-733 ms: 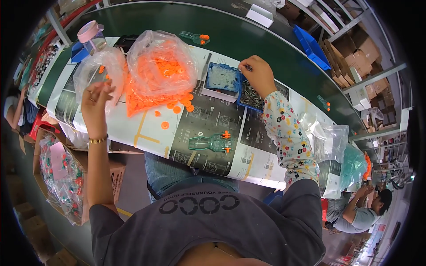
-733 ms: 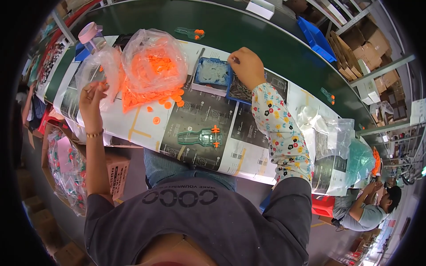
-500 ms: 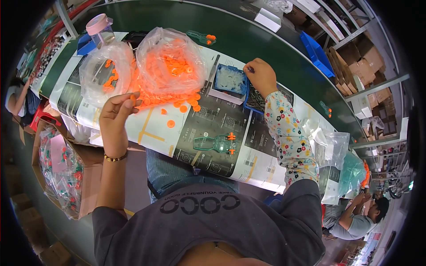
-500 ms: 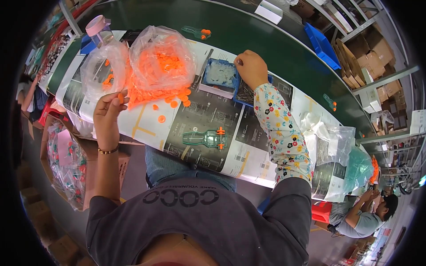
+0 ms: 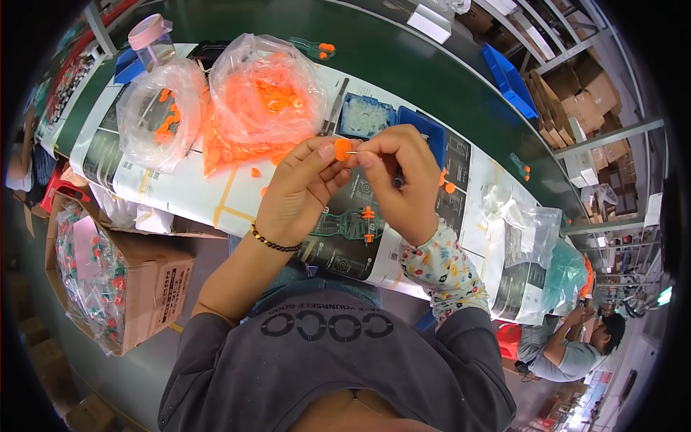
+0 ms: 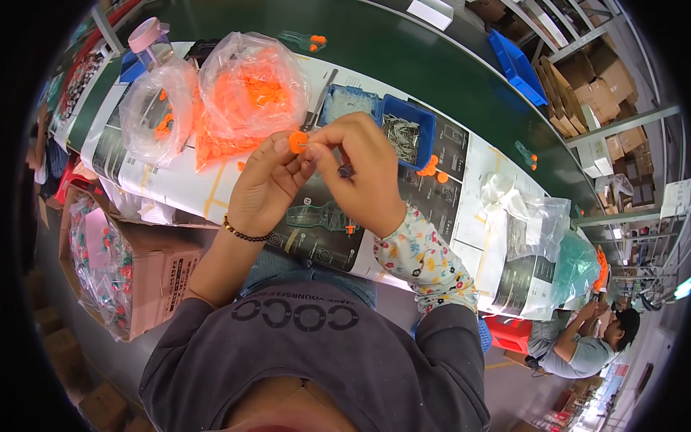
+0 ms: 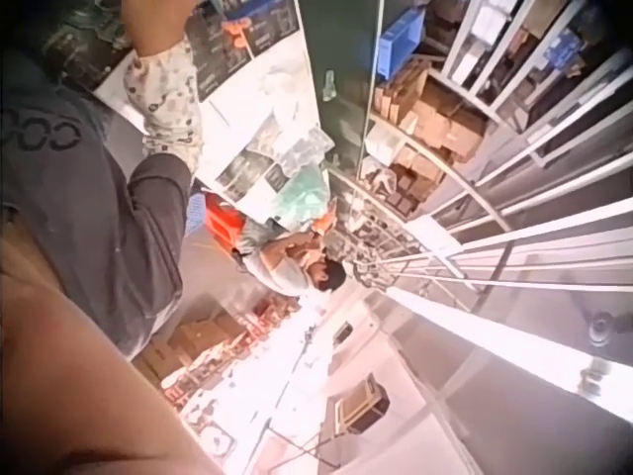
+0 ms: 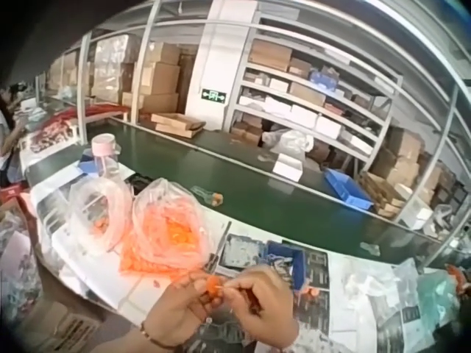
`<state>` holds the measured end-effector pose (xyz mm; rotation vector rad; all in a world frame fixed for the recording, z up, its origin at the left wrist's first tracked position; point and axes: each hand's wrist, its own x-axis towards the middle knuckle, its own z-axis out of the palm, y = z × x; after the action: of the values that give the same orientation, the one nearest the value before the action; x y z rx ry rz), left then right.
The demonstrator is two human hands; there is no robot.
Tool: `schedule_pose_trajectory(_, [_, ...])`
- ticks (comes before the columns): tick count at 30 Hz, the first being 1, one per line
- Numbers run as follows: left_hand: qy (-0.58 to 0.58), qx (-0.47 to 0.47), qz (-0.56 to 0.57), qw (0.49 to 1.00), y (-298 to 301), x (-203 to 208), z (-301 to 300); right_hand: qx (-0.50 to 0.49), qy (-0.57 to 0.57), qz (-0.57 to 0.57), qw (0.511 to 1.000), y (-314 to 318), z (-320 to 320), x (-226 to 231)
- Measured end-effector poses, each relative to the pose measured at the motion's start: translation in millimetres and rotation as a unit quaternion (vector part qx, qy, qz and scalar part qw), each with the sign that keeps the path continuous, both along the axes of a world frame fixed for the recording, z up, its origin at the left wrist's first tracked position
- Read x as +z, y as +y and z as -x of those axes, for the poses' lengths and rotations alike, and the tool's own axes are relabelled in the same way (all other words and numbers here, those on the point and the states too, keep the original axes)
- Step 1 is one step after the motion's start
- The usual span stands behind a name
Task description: Assembling small orange plastic components by inserting metal pins into them at a production workbench.
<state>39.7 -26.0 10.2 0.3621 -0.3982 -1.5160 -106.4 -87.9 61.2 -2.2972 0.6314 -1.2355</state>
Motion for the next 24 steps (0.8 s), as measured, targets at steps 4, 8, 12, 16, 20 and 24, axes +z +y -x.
schedule_pose_trajectory(4, [0.019,0.008,0.011,1.0,3,-2,12,0.001,-0.019,0.033,0.999,5,3,-7])
schedule_pose_trajectory(8, [0.008,0.027,0.022,0.999,7,-2,16,-0.006,-0.023,0.051,0.998,9,6,-7])
schedule_pose_trajectory(12, [-0.007,0.059,0.028,0.998,8,-3,16,-0.014,-0.007,0.043,0.999,11,6,-7])
schedule_pose_trajectory(16, [-0.086,0.126,0.044,0.987,9,1,21,-0.02,0.005,0.028,0.999,13,6,-5])
schedule_pose_trajectory(20, [-0.256,0.241,0.124,0.928,7,-4,26,-0.012,0.006,-0.027,1.0,16,7,-5])
schedule_pose_trajectory(24, [-0.342,0.282,0.147,0.884,1,-2,23,-0.006,-0.001,-0.122,0.993,16,14,-8])
